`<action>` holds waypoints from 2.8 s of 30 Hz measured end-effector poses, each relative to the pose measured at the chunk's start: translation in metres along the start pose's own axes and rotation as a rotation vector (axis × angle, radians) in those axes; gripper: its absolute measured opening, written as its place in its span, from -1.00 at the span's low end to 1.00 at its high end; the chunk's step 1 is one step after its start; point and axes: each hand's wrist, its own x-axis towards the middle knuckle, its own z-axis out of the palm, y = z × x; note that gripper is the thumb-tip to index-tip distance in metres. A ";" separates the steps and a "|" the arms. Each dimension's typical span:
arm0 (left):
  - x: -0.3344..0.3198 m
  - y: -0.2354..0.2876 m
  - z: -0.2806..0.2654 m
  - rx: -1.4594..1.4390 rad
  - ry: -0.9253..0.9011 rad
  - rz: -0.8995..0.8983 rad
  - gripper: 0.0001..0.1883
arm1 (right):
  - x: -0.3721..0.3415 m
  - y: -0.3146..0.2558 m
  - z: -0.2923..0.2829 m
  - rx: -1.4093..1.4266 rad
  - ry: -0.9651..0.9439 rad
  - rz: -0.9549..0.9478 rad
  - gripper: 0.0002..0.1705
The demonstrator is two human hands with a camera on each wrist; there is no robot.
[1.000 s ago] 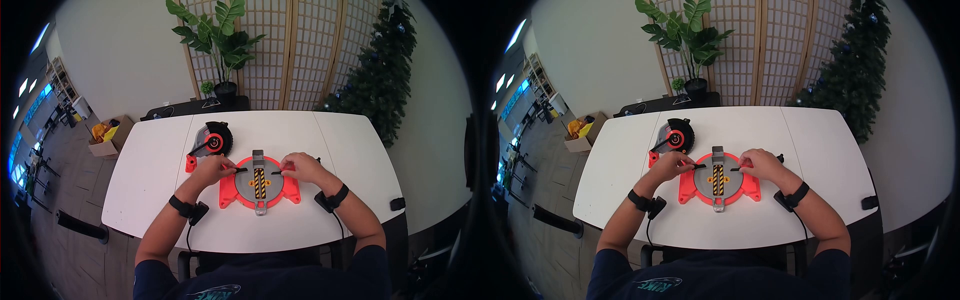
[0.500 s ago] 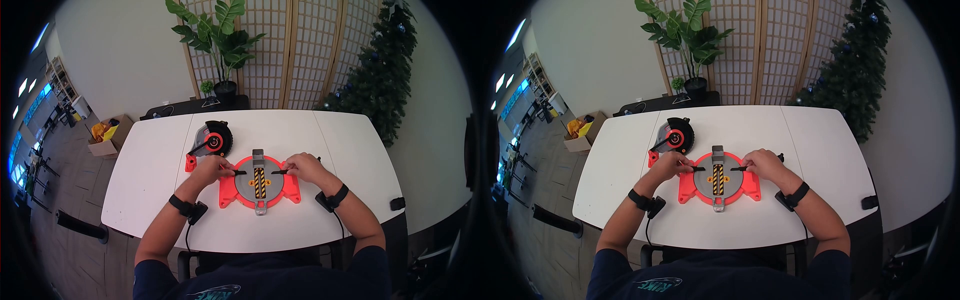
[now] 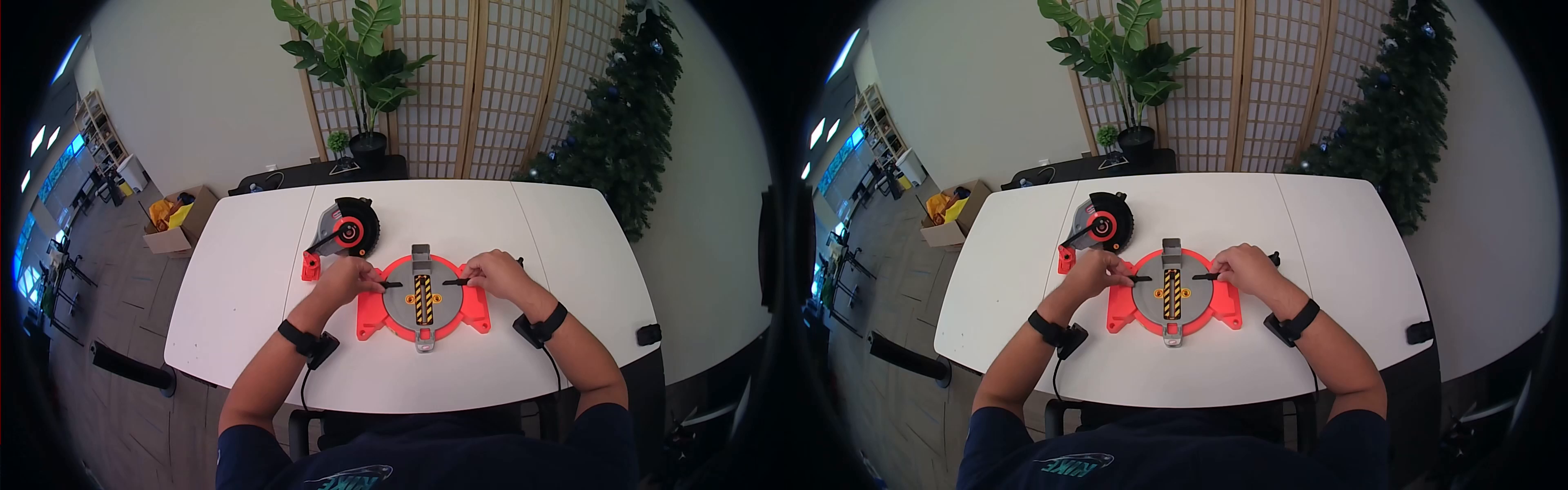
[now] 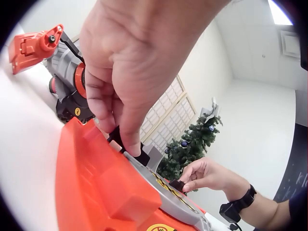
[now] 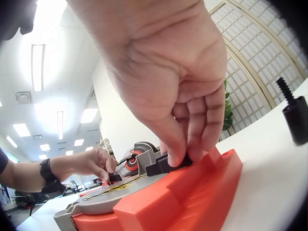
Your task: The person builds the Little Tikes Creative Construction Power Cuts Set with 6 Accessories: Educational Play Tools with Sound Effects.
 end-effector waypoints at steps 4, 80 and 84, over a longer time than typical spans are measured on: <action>-0.001 -0.006 0.004 -0.019 0.012 0.001 -0.81 | -0.001 -0.004 -0.001 -0.006 0.014 0.003 -0.81; -0.004 0.013 -0.040 0.098 0.191 -0.007 -0.59 | -0.016 0.007 0.006 0.079 0.025 -0.094 -0.82; 0.015 -0.029 -0.050 0.070 0.459 0.098 -0.59 | -0.019 0.004 -0.002 0.169 0.018 -0.056 -0.82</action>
